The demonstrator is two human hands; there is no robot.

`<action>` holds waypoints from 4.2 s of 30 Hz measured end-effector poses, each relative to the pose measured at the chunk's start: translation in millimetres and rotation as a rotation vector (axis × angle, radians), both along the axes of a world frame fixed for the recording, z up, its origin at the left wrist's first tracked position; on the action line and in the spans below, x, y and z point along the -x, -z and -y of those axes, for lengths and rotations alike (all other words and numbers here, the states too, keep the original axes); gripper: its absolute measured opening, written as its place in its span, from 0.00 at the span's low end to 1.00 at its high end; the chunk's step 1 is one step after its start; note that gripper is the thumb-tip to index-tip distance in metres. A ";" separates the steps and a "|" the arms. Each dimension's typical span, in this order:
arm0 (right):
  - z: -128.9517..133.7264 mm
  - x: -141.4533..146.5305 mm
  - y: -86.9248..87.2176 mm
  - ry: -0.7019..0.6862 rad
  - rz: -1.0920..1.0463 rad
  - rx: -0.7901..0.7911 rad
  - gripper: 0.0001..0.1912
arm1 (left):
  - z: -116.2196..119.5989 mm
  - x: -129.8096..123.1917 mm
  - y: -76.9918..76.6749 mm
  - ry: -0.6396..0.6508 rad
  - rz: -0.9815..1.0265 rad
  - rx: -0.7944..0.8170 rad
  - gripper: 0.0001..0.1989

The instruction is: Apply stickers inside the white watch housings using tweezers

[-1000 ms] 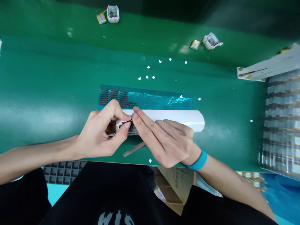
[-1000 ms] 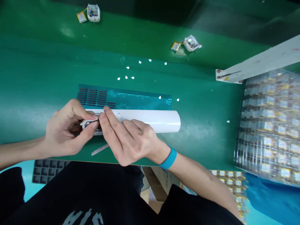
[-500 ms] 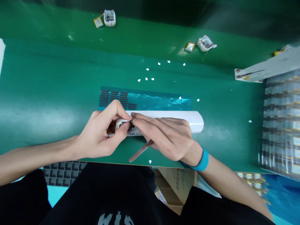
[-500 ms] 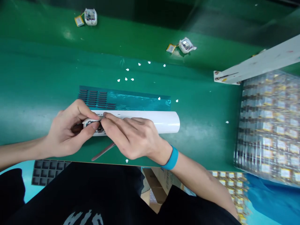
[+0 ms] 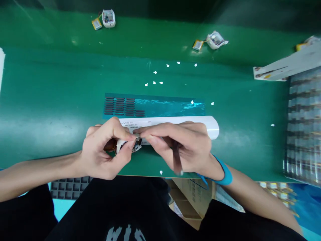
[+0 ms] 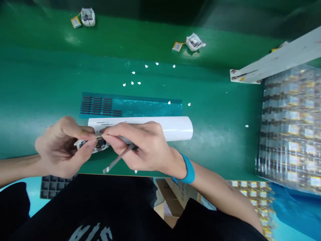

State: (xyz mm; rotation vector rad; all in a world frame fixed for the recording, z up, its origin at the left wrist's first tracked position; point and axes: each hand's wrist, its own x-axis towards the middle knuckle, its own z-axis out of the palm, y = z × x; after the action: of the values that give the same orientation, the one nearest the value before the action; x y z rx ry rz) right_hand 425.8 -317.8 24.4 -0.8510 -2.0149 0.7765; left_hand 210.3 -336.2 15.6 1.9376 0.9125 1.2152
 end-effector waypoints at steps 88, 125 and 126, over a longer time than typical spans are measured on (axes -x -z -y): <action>-14.5 2.7 -12.0 -0.052 -0.259 0.716 0.15 | -15.6 0.2 -14.6 0.334 0.036 0.644 0.16; -14.3 2.0 -9.9 -0.055 -0.427 0.610 0.11 | -12.4 0.9 -17.9 0.347 0.031 0.818 0.08; -15.3 -0.1 -11.6 0.014 -0.457 0.536 0.11 | -12.1 1.1 -18.0 0.345 0.033 0.812 0.10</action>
State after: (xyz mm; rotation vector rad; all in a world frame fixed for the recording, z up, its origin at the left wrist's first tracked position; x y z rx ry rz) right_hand 425.9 -302.5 36.0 -0.8768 -1.4115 1.3973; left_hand 209.2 -324.1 33.6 1.3289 0.8305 0.5390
